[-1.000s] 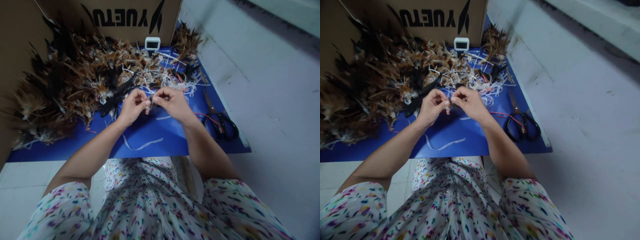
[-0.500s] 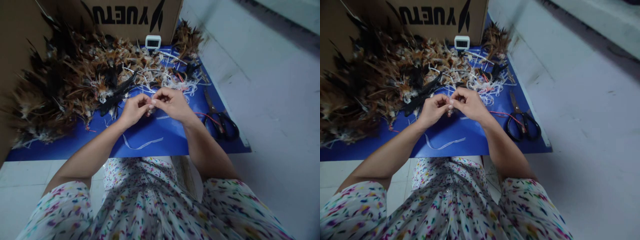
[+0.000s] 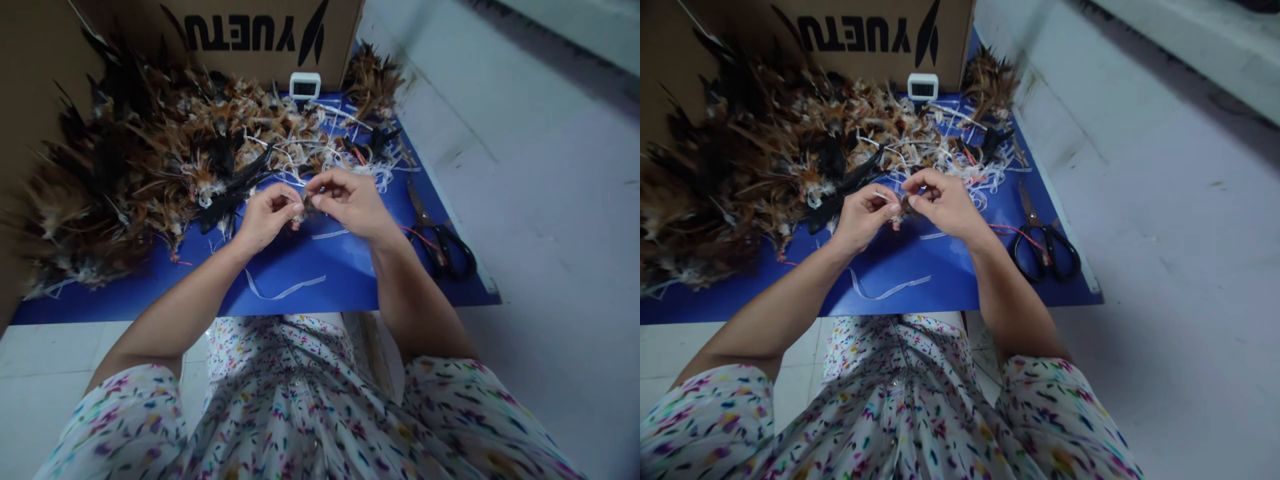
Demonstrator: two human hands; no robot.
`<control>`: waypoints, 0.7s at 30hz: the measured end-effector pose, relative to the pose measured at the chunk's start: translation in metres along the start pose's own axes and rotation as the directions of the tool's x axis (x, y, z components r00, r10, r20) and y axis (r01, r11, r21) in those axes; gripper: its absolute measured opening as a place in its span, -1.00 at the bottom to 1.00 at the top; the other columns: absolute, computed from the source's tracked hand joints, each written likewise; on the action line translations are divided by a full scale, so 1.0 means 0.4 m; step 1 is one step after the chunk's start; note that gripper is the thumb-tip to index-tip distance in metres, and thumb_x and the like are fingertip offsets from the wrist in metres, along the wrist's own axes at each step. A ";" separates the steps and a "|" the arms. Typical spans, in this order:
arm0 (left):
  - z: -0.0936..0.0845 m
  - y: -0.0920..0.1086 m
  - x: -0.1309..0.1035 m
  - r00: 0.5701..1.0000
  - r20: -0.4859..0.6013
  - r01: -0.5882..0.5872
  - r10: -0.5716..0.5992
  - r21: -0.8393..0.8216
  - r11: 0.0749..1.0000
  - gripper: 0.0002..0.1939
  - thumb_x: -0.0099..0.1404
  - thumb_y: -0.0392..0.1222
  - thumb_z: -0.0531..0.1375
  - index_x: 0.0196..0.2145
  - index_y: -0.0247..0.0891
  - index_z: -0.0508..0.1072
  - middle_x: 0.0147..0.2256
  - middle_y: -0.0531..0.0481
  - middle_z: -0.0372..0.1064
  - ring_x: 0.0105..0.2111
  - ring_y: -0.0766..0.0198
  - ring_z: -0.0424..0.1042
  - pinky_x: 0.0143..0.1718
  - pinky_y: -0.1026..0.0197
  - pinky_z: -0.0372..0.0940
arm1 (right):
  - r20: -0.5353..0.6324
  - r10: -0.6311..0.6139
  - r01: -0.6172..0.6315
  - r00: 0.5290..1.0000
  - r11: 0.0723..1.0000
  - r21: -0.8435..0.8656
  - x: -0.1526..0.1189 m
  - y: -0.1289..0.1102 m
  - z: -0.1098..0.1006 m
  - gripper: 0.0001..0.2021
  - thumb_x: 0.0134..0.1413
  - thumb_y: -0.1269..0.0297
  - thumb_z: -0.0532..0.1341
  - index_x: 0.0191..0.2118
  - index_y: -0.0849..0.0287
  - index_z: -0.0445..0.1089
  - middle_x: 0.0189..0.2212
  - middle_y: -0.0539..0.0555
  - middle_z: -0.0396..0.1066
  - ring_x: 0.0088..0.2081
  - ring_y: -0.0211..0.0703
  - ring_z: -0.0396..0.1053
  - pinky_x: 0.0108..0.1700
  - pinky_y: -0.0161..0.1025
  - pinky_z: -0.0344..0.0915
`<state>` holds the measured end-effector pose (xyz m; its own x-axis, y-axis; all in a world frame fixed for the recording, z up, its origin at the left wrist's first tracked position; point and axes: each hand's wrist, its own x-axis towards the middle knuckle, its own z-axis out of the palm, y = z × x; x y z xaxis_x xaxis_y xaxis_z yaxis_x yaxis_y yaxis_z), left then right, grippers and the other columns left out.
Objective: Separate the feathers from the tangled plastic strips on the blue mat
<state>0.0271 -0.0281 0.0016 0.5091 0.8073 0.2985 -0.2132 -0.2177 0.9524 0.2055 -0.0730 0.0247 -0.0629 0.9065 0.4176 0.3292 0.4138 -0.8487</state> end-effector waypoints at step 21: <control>0.002 -0.008 -0.001 0.999 0.032 -0.011 0.011 0.006 1.000 -0.57 0.06 0.14 0.42 -0.39 -0.23 0.39 -0.58 0.15 0.38 -0.64 0.41 0.40 -0.56 0.31 0.37 | 0.023 0.026 -0.025 0.999 0.999 -0.042 -0.003 -0.003 0.022 -0.90 0.08 0.31 0.23 -0.41 0.19 0.39 -0.56 -0.08 0.31 -0.50 -0.35 0.17 -0.44 -0.32 0.09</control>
<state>0.0282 -0.0282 -0.0016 0.5332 0.7868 0.3109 -0.2137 -0.2303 0.9494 0.1970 -0.0738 0.0224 -0.0758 0.9187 0.3875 0.3703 0.3868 -0.8446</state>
